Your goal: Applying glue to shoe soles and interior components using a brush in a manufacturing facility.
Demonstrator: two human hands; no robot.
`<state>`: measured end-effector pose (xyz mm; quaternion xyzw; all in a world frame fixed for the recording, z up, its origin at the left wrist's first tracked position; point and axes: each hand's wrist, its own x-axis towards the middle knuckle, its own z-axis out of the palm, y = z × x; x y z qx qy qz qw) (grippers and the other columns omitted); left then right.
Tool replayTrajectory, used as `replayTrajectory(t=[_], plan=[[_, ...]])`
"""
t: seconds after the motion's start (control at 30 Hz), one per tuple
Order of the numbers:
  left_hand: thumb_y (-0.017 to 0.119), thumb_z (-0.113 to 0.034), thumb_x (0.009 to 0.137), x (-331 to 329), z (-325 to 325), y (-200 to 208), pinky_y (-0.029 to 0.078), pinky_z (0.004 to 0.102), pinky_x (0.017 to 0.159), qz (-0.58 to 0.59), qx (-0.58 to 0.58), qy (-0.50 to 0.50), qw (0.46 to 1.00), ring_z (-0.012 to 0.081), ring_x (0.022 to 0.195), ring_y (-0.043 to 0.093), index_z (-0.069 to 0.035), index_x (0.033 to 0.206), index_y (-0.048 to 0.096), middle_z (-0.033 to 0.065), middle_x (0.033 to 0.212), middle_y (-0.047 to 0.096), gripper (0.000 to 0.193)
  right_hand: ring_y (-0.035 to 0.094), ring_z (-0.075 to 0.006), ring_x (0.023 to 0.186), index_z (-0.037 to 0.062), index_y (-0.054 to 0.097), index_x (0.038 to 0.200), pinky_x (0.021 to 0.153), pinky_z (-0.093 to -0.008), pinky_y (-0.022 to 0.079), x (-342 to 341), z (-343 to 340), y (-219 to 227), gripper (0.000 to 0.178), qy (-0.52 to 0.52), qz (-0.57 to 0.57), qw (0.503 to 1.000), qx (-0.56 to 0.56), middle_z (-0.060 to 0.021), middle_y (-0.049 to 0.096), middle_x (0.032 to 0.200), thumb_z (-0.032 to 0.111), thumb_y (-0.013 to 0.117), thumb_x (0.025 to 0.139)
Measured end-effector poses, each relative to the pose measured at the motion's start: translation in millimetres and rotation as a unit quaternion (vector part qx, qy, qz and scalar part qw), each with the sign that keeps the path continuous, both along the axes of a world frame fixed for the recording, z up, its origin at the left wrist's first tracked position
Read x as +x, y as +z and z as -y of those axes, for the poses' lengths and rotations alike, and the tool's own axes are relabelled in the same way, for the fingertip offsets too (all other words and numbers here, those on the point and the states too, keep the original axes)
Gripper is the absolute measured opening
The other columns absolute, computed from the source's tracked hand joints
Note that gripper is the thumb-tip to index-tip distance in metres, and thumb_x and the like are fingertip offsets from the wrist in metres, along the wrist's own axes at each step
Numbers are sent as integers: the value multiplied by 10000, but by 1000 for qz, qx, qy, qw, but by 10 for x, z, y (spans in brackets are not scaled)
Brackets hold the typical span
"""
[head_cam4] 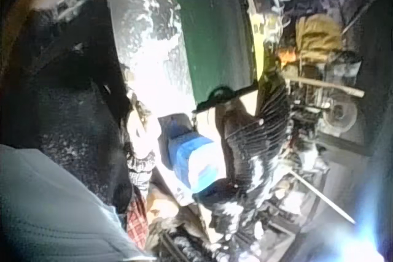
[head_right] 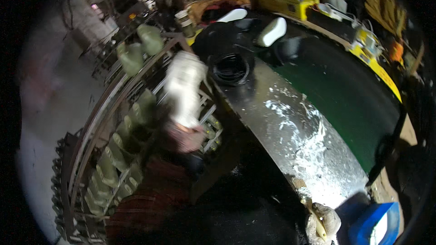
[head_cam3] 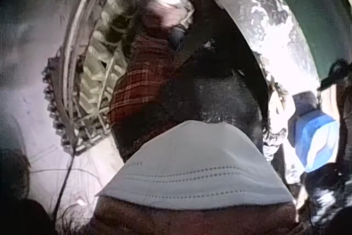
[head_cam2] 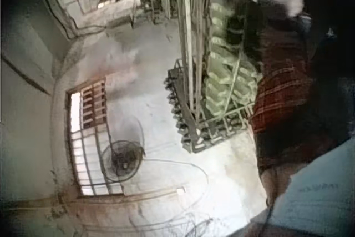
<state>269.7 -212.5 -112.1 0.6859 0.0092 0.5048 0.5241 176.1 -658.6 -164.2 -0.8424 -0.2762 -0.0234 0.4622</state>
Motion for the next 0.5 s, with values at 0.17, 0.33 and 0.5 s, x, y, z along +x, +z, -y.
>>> replayTrajectory(t=[0.17,0.33,0.5], plan=[[762,-354,775,-724,-863,1307,397,404,1051,-71,55,491,867,354,1254,494,0,1420,359,250,1386,458,839,630,-170,714,-50,642,925,680,-291,496,36,-363,-147,340,-56,-87,990,95,-110,679,781,280,696,860],[837,-311,671,-691,-2116,1023,419,409,1027,-144,-1,405,903,342,1247,505,4,1438,334,223,1340,506,969,531,-285,1199,-10,452,1352,948,-370,488,43,-57,-599,418,92,-378,903,184,-225,481,1374,222,443,1004],[612,-198,893,-1024,-2215,1027,484,368,870,198,-258,-2,946,247,965,598,-13,1126,612,95,1027,634,297,631,-173,741,-45,641,935,689,-277,491,-100,-410,-145,218,-50,-59,995,55,-124,672,798,163,663,873]])
